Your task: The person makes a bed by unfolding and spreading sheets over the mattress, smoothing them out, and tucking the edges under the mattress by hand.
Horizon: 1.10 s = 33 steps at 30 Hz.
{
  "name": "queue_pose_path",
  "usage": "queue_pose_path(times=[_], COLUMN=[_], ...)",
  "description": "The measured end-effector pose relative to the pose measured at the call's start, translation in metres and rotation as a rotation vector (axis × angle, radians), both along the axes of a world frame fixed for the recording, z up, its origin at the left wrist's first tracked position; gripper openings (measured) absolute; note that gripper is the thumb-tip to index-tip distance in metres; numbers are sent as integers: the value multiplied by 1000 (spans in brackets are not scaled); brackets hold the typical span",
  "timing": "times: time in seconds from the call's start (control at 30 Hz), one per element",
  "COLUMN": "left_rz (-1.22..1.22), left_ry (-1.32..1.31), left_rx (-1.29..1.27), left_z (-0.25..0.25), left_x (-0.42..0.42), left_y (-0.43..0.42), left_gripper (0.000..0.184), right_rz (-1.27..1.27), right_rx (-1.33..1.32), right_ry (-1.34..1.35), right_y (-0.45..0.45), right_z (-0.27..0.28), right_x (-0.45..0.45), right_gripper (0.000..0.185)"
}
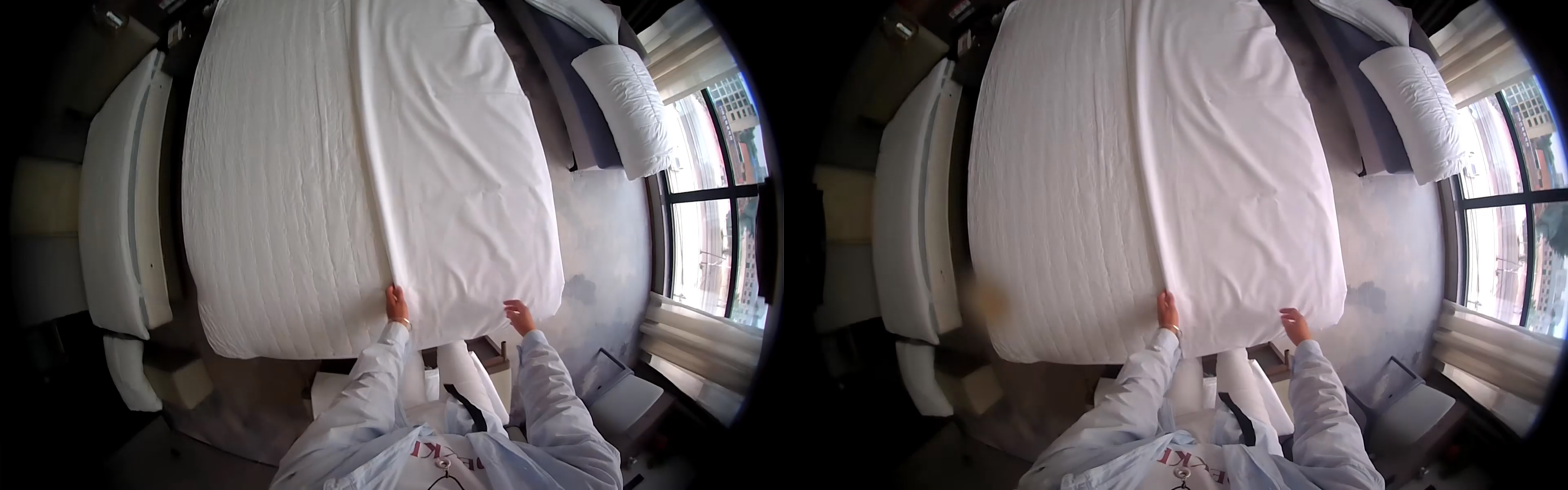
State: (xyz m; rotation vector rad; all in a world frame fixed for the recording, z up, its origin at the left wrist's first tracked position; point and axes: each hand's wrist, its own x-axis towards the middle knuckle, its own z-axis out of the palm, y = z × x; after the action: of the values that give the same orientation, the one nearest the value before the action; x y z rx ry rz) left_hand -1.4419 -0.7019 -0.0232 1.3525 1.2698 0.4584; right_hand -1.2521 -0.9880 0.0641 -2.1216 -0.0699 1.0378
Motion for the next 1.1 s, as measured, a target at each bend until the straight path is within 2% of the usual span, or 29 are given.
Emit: queue_pose_path(times=[0.13,0.2,0.23,0.27,0.3,0.43,0.47,0.63,0.7,0.87,0.9,0.97,1.0,1.03,1.07,1.1], left_rz=[4,149,145,168,203,192,261,276,135,95,88,130,121,105,84,77], left_ry=[61,-154,-95,-192,-156,9,-7,-21,94,15,18,-258,-260,-326,-393,-385], left_rx=[-51,-59,-18,-5,-26,29,76,159,208,82,75,-3,-3,-170,-333,-375], left_z=[-6,1,6,10,30,34,43,53,58,93,96,100,108,122,136,158], left_x=[-14,-12,-12,-13,-8,-5,0,-1,-5,-4,-5,-3,-3,-1,4,11], left_y=[13,9,8,7,7,3,1,-1,2,5,2,1,0,0,0,-3], left_gripper=[29,25,20,18,17,22,23,22,21,20,20,17,17,14,12,11], right_rz=[188,287,268,227,275,330,327,306,292,209,214,267,290,310,291,178], right_rx=[104,217,210,238,237,221,211,264,245,319,314,282,203,123,58,74], right_ry=[-91,-129,-144,-9,-14,43,72,48,90,92,59,-134,-323,-515,-520,-622], right_y=[40,63,70,90,100,120,123,124,126,139,147,165,174,182,188,196], right_z=[-4,6,4,30,37,52,57,53,53,47,55,80,90,100,107,111], right_x=[-13,-16,-21,-26,-29,-43,-46,-66,-74,-104,-111,-129,-139,-150,-158,-164], right_gripper=[19,19,15,16,18,21,22,23,24,21,23,41,52,63,75,73])
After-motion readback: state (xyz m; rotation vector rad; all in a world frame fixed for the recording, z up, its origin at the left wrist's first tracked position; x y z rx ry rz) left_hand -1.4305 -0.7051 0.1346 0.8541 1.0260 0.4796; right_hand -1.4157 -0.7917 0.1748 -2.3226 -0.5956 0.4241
